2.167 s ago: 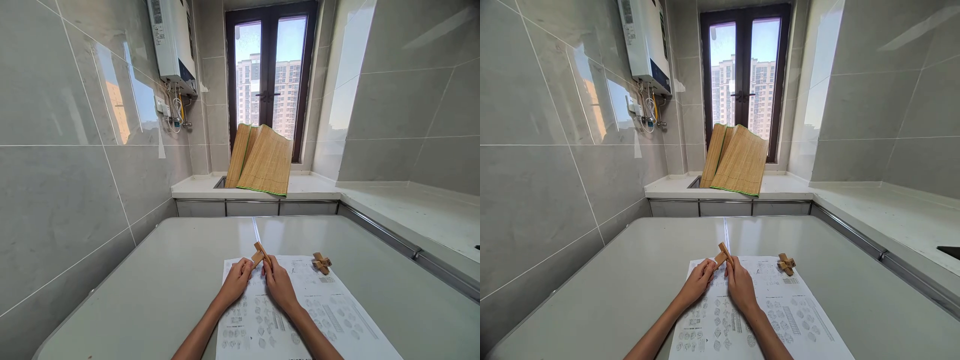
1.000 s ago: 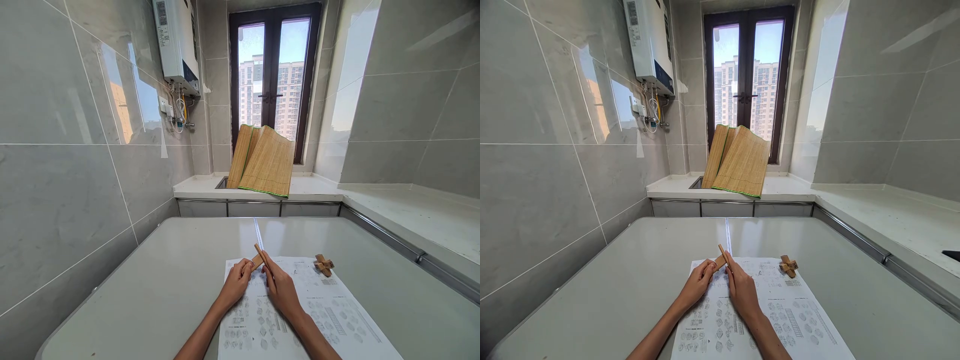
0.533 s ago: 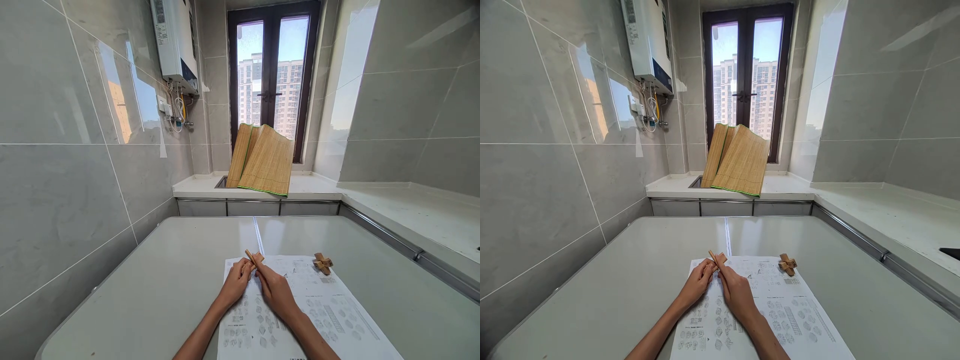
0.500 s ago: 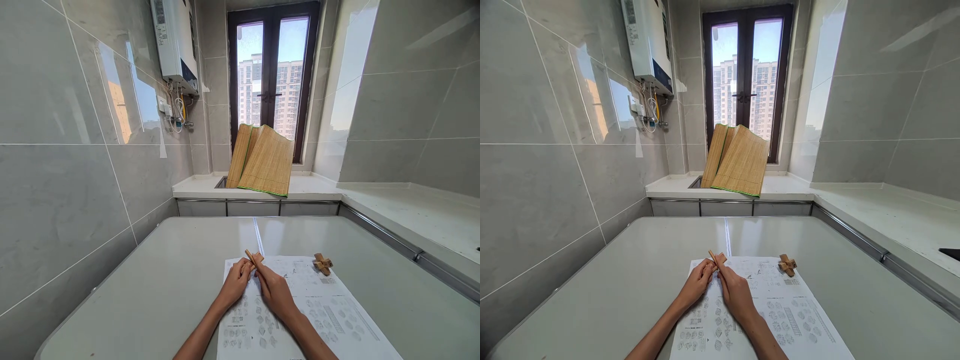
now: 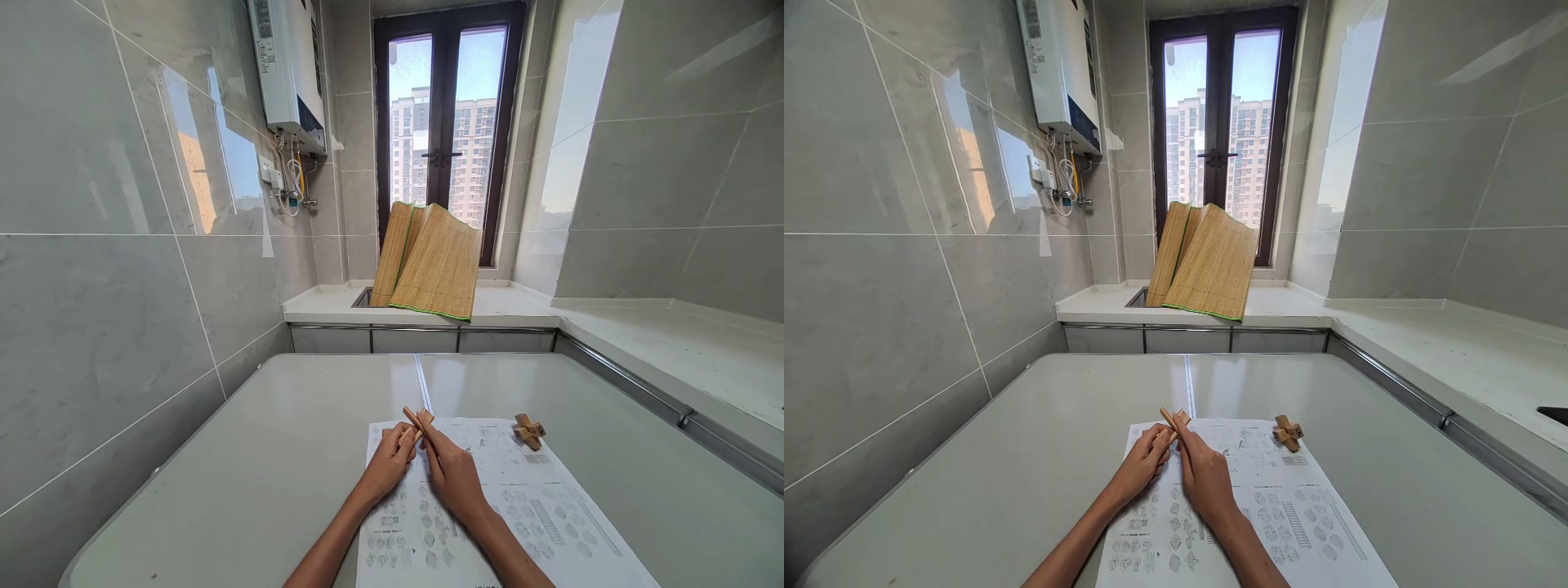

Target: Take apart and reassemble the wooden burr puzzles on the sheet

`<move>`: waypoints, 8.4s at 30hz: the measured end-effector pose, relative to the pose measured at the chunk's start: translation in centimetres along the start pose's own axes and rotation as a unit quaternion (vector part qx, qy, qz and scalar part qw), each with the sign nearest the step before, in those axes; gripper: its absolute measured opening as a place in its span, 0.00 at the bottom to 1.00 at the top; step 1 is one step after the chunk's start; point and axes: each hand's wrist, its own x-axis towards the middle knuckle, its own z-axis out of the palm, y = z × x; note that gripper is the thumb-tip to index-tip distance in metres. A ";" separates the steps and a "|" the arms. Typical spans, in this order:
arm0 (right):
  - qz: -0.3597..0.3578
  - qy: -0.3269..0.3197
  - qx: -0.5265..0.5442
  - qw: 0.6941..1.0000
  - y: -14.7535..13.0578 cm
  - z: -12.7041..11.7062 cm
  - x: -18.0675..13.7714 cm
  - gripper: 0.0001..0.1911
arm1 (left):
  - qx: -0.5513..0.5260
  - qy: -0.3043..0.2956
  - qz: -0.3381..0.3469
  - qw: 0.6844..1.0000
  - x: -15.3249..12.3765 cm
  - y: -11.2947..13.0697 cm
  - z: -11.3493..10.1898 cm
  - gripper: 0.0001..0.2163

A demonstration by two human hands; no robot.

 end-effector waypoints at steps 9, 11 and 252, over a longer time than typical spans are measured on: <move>0.033 -0.003 0.011 0.999 0.5 0.3 -0.1 0.32 | 0.029 -0.003 0.019 0.999 -0.3 0.8 -0.1 0.22; 0.040 -0.004 0.017 0.999 0.4 0.2 0.0 0.32 | 0.028 -0.003 0.019 0.999 -0.3 0.8 -0.1 0.22; 0.352 0.032 0.150 0.923 7.0 -13.0 -7.1 0.29 | 0.164 0.024 0.050 0.985 -1.8 0.1 -3.1 0.13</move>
